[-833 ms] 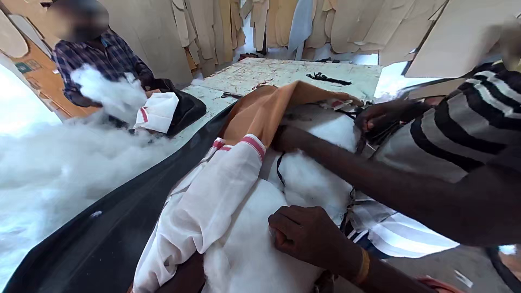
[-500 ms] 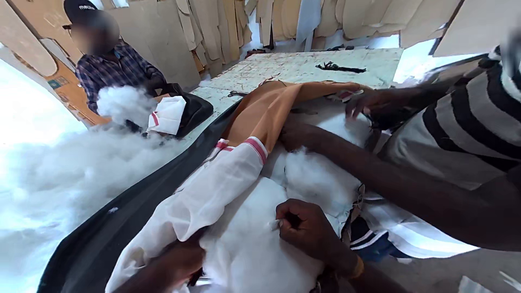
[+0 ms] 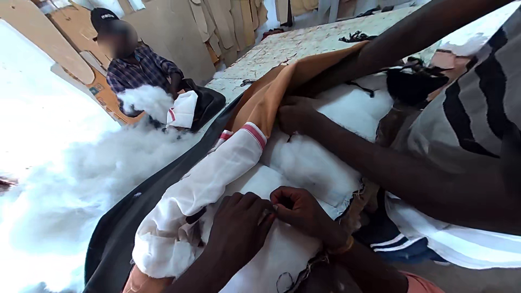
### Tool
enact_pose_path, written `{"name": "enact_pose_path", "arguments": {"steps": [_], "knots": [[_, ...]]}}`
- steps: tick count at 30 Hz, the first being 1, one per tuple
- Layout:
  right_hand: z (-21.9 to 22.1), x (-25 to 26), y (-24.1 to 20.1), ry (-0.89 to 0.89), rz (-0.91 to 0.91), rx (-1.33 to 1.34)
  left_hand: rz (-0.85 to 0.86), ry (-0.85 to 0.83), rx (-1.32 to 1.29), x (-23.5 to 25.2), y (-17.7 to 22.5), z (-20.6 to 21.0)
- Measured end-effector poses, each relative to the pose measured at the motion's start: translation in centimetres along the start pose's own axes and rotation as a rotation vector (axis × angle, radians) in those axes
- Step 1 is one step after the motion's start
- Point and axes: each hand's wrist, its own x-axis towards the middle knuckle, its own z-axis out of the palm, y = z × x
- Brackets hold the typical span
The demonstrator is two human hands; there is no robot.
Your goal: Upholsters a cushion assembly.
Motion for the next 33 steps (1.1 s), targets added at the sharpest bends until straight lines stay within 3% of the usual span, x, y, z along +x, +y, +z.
{"name": "enact_pose_path", "arguments": {"steps": [7,15,21,30,33], "knots": [[0.1,-0.8,0.3,0.052,-0.006,-0.105,-0.046,-0.047,0.125,0.6,0.8,0.5],[0.4,-1.3,0.0,0.072,-0.091,-0.26,-0.102,-0.067,0.093,-0.2,-0.1,0.8],[0.1,-1.8,-0.3,0.124,-0.214,-0.265,-0.246,-0.307,-0.112,0.7,0.1,-0.6],[-0.5,-0.7,-3.5,-0.044,-0.373,-0.866,-0.254,-0.372,-0.158,0.8,-0.3,-0.6],[-0.2,-0.8,-2.0,0.009,-0.397,-0.75,-0.24,-0.353,-0.126,0.6,-0.3,-0.4]]}}
